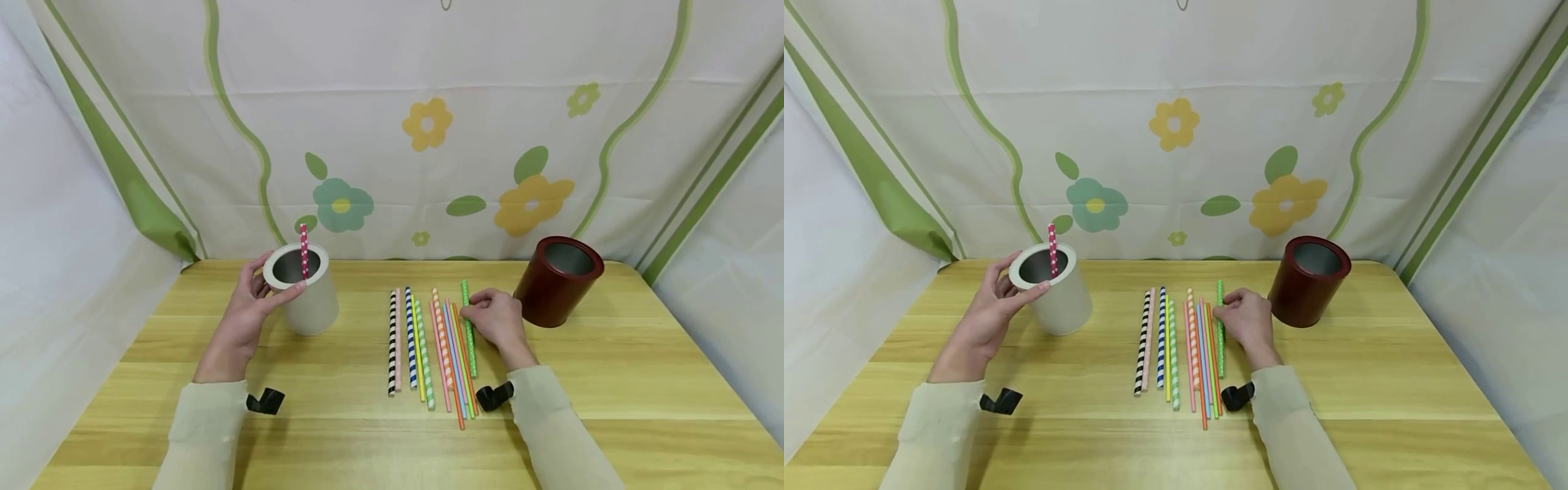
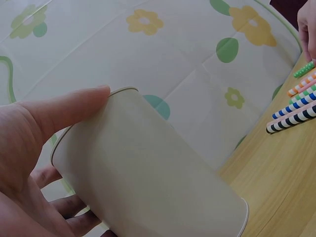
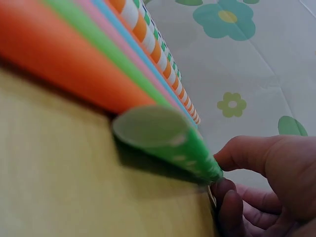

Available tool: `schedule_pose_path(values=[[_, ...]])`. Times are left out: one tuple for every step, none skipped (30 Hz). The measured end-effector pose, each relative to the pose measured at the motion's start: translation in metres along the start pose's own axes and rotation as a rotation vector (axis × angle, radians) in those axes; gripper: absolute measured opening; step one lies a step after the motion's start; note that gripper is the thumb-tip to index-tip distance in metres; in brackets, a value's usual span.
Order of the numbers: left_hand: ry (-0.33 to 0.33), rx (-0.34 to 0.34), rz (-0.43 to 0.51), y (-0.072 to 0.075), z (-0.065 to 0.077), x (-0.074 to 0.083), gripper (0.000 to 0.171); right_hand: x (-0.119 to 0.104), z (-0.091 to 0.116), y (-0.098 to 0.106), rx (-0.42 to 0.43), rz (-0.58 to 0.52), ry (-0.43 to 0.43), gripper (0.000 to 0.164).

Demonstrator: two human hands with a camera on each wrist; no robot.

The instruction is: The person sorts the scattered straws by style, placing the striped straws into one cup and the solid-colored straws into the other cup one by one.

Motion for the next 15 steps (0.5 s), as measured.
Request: schedule_pose_path(values=[[-0.002, -0.002, -0.002, 0.0001, -0.0004, -0.0002, 0.092, -0.0001, 0.0000, 0.0003, 0.002, -0.004, -0.008, 0.028], [-0.003, -0.002, -0.002, 0.0000, -0.0007, -0.0002, 0.092, 0.0001, 0.0001, 0.0006, 0.003, -0.009, -0.016, 0.027], [-0.003, -0.003, -0.001, 0.0001, -0.0011, -0.0004, 0.092, 0.0002, 0.0001, 0.0010, 0.002, -0.014, -0.020, 0.027], [-0.004, -0.005, -0.001, -0.0002, -0.0014, -0.0004, 0.092, 0.0006, 0.0002, 0.0012, 0.001, -0.021, -0.027, 0.027], [-0.004, -0.007, -0.002, -0.0003, -0.0017, -0.0006, 0.092, 0.0009, 0.0002, 0.0014, 0.000, -0.027, -0.033, 0.027], [-0.003, -0.008, -0.003, -0.0004, -0.0019, -0.0007, 0.093, 0.0013, 0.0004, 0.0015, -0.002, -0.035, -0.043, 0.026], [-0.003, -0.011, -0.005, -0.0006, -0.0020, -0.0007, 0.093, 0.0017, 0.0005, 0.0016, -0.006, -0.043, -0.048, 0.026], [0.000, -0.011, -0.004, -0.0007, -0.0020, -0.0008, 0.093, 0.0020, 0.0006, 0.0017, -0.011, -0.053, -0.053, 0.026], [0.001, -0.014, -0.006, -0.0010, -0.0018, -0.0007, 0.093, 0.0023, 0.0008, 0.0019, -0.016, -0.064, -0.057, 0.027], [0.002, -0.016, -0.008, -0.0011, -0.0016, -0.0006, 0.093, 0.0026, 0.0010, 0.0020, -0.019, -0.074, -0.066, 0.027], [0.004, -0.018, -0.009, -0.0011, -0.0014, -0.0005, 0.093, 0.0026, 0.0013, 0.0022, -0.024, -0.083, -0.070, 0.027], [0.005, -0.020, -0.011, -0.0009, -0.0011, -0.0004, 0.093, 0.0026, 0.0015, 0.0026, -0.027, -0.095, -0.071, 0.028], [0.007, -0.023, -0.012, -0.0008, -0.0007, -0.0002, 0.094, 0.0023, 0.0016, 0.0032, -0.028, -0.105, -0.070, 0.028], [0.008, -0.025, -0.013, -0.0006, -0.0004, 0.0001, 0.094, 0.0019, 0.0018, 0.0040, -0.025, -0.117, -0.068, 0.029], [0.009, -0.027, -0.014, -0.0004, -0.0001, 0.0003, 0.094, 0.0014, 0.0019, 0.0050, -0.020, -0.129, -0.067, 0.029]])
Point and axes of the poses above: each hand's wrist, its own z-axis away from the middle knuckle, its own y-axis out of the back of the hand, x = y × z, the point moved 5 cm from there along -z, towards the middle knuckle, and after that the axes turned 2 degrees about -y, right-handed, at the moved point
